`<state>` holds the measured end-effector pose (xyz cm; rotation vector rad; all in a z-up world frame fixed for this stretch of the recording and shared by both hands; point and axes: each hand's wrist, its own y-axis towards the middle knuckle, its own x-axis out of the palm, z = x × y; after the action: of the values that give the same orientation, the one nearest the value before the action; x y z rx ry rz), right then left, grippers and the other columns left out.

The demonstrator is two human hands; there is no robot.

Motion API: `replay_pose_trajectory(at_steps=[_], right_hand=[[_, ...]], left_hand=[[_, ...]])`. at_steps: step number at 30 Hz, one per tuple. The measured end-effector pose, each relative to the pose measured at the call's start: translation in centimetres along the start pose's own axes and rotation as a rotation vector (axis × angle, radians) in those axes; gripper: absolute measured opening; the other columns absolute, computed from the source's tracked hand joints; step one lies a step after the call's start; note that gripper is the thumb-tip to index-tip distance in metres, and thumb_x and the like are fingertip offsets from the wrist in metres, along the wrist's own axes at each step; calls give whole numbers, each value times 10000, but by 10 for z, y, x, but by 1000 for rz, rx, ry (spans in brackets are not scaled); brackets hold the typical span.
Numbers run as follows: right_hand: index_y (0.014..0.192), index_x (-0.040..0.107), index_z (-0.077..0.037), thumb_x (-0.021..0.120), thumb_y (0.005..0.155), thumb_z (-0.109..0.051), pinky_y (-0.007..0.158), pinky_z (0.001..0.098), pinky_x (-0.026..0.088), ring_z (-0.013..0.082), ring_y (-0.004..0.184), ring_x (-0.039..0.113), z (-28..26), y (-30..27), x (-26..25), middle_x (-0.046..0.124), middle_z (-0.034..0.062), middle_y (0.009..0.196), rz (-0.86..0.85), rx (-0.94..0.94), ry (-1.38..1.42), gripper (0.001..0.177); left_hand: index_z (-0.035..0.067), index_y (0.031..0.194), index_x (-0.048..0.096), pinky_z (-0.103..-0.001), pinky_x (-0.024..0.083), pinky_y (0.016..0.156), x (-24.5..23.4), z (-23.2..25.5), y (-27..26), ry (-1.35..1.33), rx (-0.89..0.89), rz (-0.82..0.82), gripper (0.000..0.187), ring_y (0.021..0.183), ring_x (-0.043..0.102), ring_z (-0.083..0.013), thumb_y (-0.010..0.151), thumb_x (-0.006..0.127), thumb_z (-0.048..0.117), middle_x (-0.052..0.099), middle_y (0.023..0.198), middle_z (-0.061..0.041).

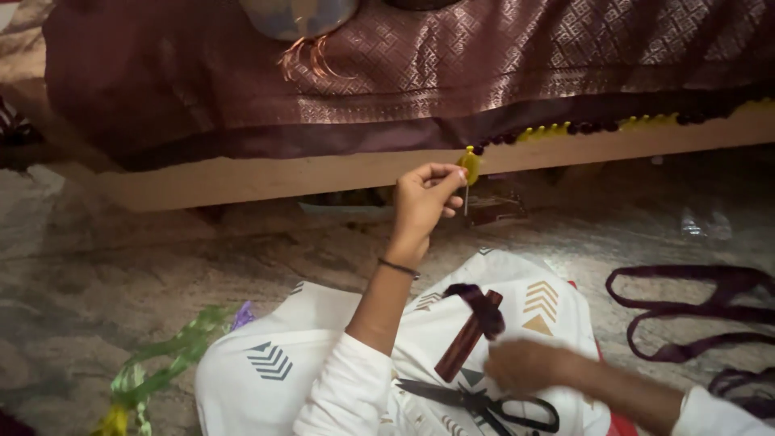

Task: Attaching yellow tassels and ribbons to the edge of a brown patterned garment.

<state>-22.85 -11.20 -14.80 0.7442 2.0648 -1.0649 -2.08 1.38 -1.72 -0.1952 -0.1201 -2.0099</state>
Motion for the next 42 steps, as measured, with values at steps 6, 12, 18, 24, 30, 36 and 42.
replay_pose_trajectory(at_steps=[6,12,18,24,30,36,42], right_hand=[[831,702,20,627,849,-125,756,512,569,418,865,699,-28,-37,94,695,262,890,-178,-134,-183,164],[893,702,51,589,814,-89,758,494,572,403,907,700,-39,-62,121,711,234,950,255,-153,-157,197],[1119,645,-26,584,941,-129,834,476,564,392,977,690,-16,-96,113,704,235,1033,-84,270,177,215],[1054,703,-14,747,800,-176,808,478,561,391,956,702,-1,-152,33,704,255,1024,322,-357,286,304],[836,659,-85,742,898,-430,540,334,445,144,580,486,9,-147,-48,471,-21,634,287,459,782,359],[767,488,-138,643,860,-544,322,290,359,92,387,401,24,-133,-75,401,-44,494,502,349,1219,445],[740,450,-141,655,903,-538,328,260,245,69,395,331,24,-125,-90,357,-52,493,465,101,1423,476]], left_hand=[[33,985,734,-204,496,516,-3,-20,1,-94,-45,18,153,608,652,-72,921,746,172,762,879,-53],[35,1070,691,-217,531,578,4,-16,7,-252,25,-63,164,683,677,-84,967,684,162,766,956,-74],[20,1047,647,-275,594,736,0,-17,14,-358,63,-79,124,817,715,-140,1002,661,134,743,1022,-128],[17,1037,610,-334,614,916,-7,-21,23,-532,53,-224,74,1033,729,-235,1009,613,86,729,1119,-181],[11,1020,599,-363,596,960,-10,-24,22,-496,44,-196,69,1062,723,-251,980,611,66,722,1150,-199],[8,997,598,-360,601,975,-10,-27,23,-511,17,-186,57,1051,721,-254,988,608,64,707,1145,-207],[-11,993,604,-351,584,1001,-11,-25,23,-513,57,-201,51,1064,702,-224,979,633,28,691,1134,-161]])
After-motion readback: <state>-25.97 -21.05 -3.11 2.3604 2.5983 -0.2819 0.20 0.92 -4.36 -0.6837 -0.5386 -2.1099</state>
